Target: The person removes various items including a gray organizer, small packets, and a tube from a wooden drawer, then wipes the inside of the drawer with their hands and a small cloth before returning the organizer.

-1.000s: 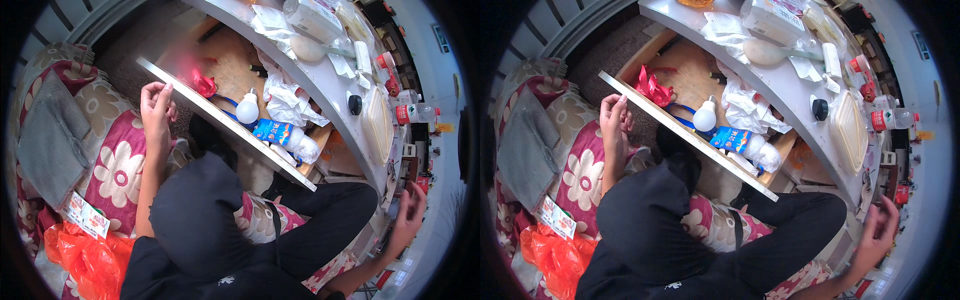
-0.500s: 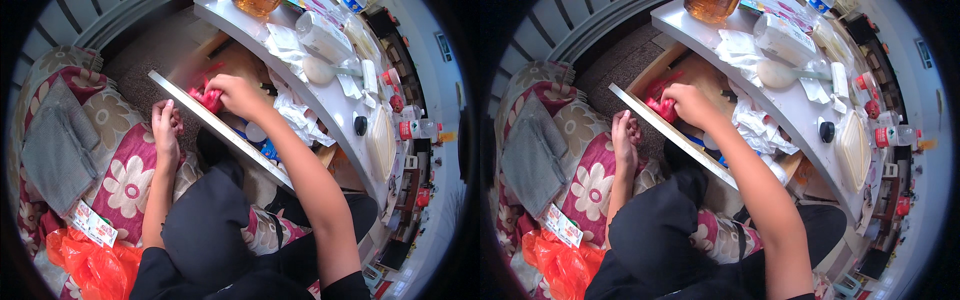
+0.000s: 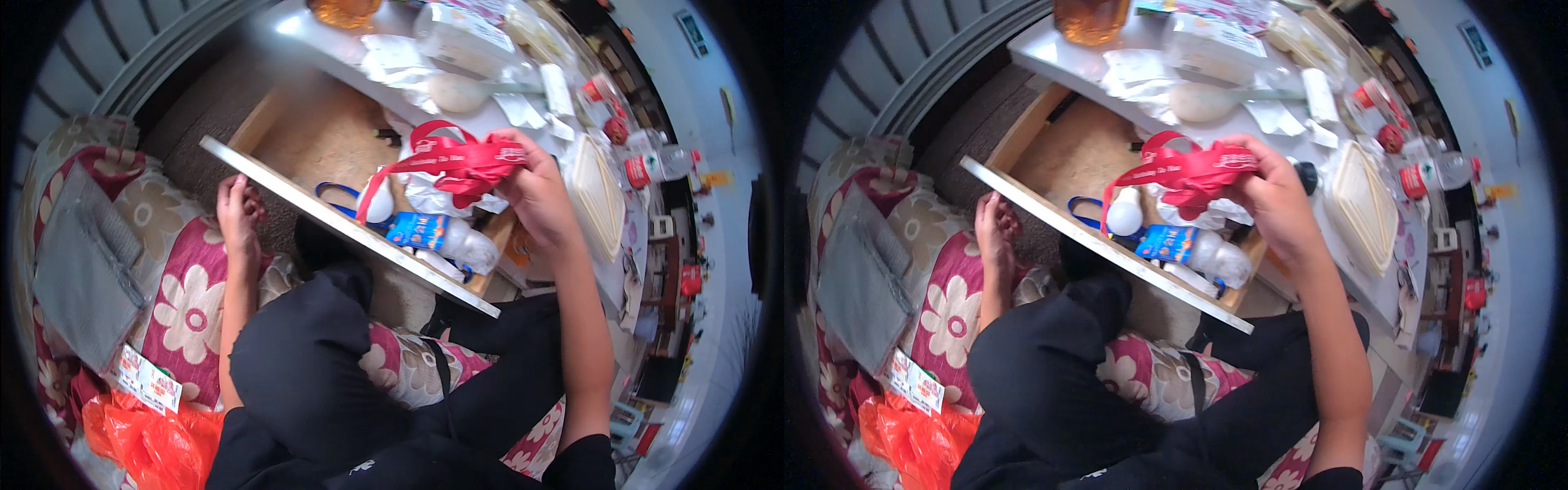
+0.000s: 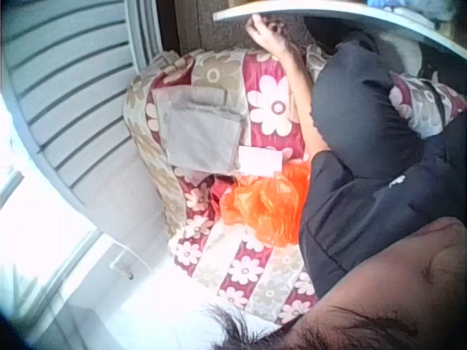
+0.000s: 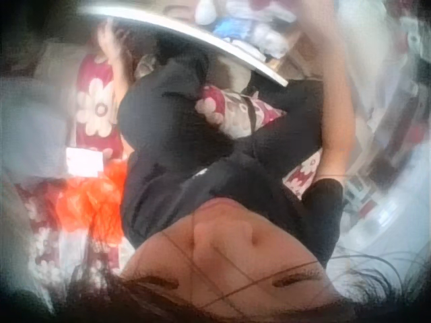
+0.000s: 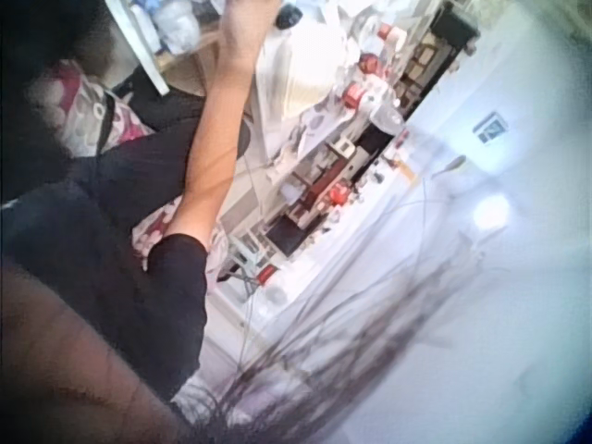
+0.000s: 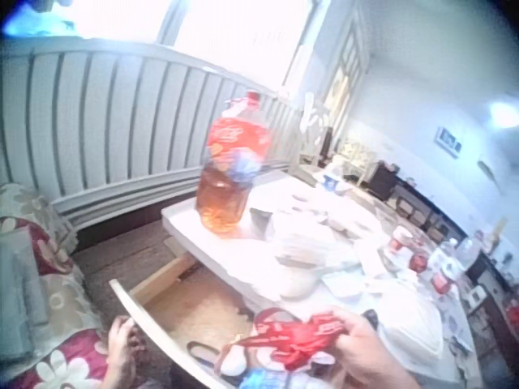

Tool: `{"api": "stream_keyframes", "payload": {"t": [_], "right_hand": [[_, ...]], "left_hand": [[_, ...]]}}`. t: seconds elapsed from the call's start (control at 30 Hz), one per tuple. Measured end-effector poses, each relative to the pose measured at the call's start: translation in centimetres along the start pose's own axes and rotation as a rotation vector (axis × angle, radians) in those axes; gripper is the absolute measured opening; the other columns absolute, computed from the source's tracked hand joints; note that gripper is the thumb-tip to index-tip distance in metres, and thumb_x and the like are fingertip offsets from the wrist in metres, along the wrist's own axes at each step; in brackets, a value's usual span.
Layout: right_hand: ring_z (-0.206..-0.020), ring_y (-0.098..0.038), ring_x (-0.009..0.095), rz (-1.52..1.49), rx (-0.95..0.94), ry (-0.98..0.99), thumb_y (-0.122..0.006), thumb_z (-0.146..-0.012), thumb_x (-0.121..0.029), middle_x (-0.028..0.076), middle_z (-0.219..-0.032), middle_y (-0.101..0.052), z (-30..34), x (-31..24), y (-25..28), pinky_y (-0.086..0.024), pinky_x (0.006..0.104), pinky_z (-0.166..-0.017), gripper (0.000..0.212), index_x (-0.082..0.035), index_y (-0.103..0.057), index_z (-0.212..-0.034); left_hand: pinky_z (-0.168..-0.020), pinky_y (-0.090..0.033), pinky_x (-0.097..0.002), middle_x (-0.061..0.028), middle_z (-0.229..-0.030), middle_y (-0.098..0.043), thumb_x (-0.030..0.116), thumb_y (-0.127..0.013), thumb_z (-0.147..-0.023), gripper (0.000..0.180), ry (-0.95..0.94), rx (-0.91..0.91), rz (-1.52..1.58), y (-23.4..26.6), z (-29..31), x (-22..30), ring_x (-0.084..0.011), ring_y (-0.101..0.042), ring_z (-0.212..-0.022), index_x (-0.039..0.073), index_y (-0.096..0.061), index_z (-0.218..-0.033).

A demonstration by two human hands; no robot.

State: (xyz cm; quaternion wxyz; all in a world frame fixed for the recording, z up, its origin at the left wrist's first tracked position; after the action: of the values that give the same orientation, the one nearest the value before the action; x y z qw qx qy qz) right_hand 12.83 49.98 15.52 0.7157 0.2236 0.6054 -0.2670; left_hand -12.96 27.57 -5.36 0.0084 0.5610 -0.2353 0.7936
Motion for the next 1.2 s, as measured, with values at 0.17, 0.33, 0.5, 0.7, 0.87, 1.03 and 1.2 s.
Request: {"api": "stream_keyframes", "payload": {"t": [0.17,0.33,0.5,0.7,0.87,1.03,1.2], "right_hand": [[-0.108,-0.062,0.018,-0.032,0.376,0.238,-0.041,-0.092,0.009,0.011,-0.119,-0.061,5.7,-3.3,8.6,-0.051,0.0331,-0.098,0.038,-0.003,-0.054,-0.126],[-0.105,-0.062,0.019,0.165,0.735,0.552,-0.046,-0.097,0.003,0.012,-0.118,-0.061,9.9,-7.9,17.3,-0.052,0.0308,-0.096,0.030,0.001,-0.053,-0.126],[-0.106,-0.062,0.018,0.233,0.837,0.681,-0.048,-0.098,-0.001,0.012,-0.117,-0.062,8.9,-10.6,21.5,-0.052,0.0296,-0.096,0.029,0.002,-0.052,-0.127],[-0.098,-0.064,0.019,0.140,0.926,0.852,-0.053,-0.095,-0.001,0.013,-0.112,-0.061,1.4,-12.1,22.3,-0.057,0.0303,-0.088,0.021,0.007,-0.057,-0.115],[-0.111,-0.058,0.026,1.556,0.772,0.710,-0.057,-0.078,0.010,0.015,-0.118,-0.059,-1.6,-8.2,28.3,-0.048,0.0340,-0.095,0.064,-0.016,-0.052,-0.136],[-0.111,-0.058,0.030,1.446,0.746,0.619,-0.060,-0.085,-0.004,0.016,-0.112,-0.062,0.0,-4.4,19.8,-0.047,0.0386,-0.093,0.046,-0.016,-0.055,-0.130],[-0.074,-0.061,0.013,0.899,0.164,0.262,-0.066,-0.089,-0.023,0.007,-0.077,-0.065,0.8,-4.9,12.9,-0.048,0.0270,-0.068,0.022,-0.005,-0.067,-0.101]], "left_hand": [[-0.042,-0.035,-0.0211,0.0022,-0.068,-0.050,0.038,-0.055,-0.096,0.028,-0.026,0.017,0.016,1.1,-1.4,-0.5,-0.0080,-0.048,-0.050,0.011,-0.055,-0.101],[-0.044,-0.037,-0.0228,0.0020,-0.063,-0.050,0.040,-0.048,-0.100,0.029,-0.072,-0.093,0.024,0.8,-2.0,-2.2,-0.0096,-0.047,-0.049,0.013,-0.053,-0.090],[-0.044,-0.035,-0.0226,0.0029,-0.059,-0.048,0.046,-0.046,-0.100,0.036,-0.051,-0.105,0.032,0.7,-2.2,-1.1,-0.0086,-0.045,-0.047,0.015,-0.053,-0.084],[-0.045,-0.034,-0.0231,0.0031,-0.060,-0.048,0.063,-0.054,-0.091,0.047,0.053,-0.001,0.057,2.8,-3.9,-1.8,-0.0098,-0.044,-0.048,0.016,-0.053,-0.082],[-0.049,-0.037,-0.0250,0.0017,-0.065,-0.051,0.067,-0.054,-0.088,0.050,0.080,0.015,0.010,0.5,-3.6,-3.2,-0.0113,-0.048,-0.052,0.017,-0.052,-0.082],[-0.052,-0.039,-0.0255,0.0013,-0.068,-0.052,0.067,-0.054,-0.088,0.051,0.070,0.041,-0.012,1.9,-3.5,-2.3,-0.0113,-0.050,-0.056,0.016,-0.054,-0.083],[-0.052,-0.032,-0.0279,0.0005,-0.068,-0.042,0.049,-0.054,-0.097,0.035,-0.131,0.147,0.168,0.7,-1.0,2.4,-0.0118,-0.039,-0.056,0.017,-0.047,-0.084]]}}
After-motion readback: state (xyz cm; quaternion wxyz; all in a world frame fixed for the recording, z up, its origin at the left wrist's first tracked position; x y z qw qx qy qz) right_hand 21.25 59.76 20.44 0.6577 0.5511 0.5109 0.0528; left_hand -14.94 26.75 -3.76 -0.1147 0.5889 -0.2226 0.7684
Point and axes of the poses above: each hand's wrist, its own z-axis away from the middle knuckle, its own y-axis out of the back of the hand, x = y × z, the point moved 1 cm from there along -z, towards the middle knuckle
